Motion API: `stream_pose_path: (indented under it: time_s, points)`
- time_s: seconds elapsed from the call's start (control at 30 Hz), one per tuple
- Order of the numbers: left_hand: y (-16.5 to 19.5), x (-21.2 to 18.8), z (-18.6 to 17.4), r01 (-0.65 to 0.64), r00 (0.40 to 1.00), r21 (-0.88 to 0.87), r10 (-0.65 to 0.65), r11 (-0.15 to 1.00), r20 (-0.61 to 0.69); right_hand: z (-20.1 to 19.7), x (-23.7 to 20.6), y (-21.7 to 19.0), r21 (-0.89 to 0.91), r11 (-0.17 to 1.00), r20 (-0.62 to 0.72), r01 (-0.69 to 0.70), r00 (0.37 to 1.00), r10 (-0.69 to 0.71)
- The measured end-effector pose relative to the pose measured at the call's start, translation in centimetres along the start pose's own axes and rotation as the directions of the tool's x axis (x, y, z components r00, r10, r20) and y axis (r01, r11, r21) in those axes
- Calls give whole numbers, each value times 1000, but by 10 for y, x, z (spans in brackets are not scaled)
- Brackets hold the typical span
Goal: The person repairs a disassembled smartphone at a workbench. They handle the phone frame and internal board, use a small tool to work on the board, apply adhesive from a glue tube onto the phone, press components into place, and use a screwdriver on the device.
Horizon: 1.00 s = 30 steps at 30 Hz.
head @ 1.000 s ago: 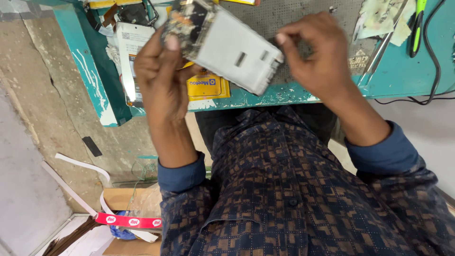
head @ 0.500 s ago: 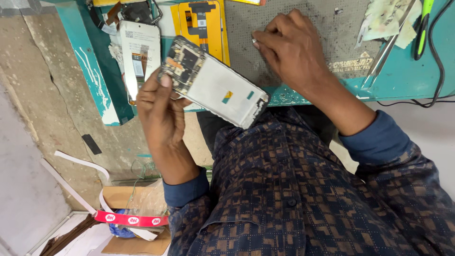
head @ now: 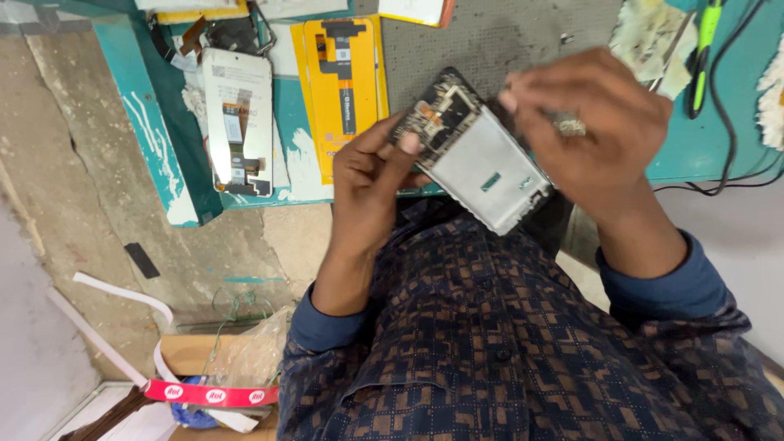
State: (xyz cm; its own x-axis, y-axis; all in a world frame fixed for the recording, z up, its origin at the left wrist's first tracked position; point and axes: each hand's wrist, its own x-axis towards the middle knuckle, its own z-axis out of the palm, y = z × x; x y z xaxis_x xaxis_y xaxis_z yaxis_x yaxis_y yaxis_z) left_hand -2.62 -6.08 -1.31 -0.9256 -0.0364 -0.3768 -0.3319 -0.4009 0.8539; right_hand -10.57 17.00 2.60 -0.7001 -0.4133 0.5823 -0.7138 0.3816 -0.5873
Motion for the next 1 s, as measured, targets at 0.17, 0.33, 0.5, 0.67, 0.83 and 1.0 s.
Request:
stream_pose_path:
  time_s: [0.17,0.33,0.5,0.67,0.83,1.0]
  points:
    - [-1,0,27,31,995,-60,-25,998,97,-9,4,-31,-136,990,6,38,999,-37]
    - [-5,-3,33,37,986,-94,-21,995,166,-14,10,-33,-246,917,126,313,949,-289]
    - [-11,-7,34,52,987,-121,-33,991,160,-19,6,-36,-234,920,177,314,944,-277]
    - [-19,-10,39,23,986,-178,7,984,164,-14,-1,-32,-181,971,154,158,979,-131]
    - [-15,-1,26,119,969,-115,-89,986,232,-22,14,-12,-52,979,147,198,971,-188]
    - [-3,3,16,138,934,-33,-119,990,336,-42,29,1,40,968,321,248,914,-247]
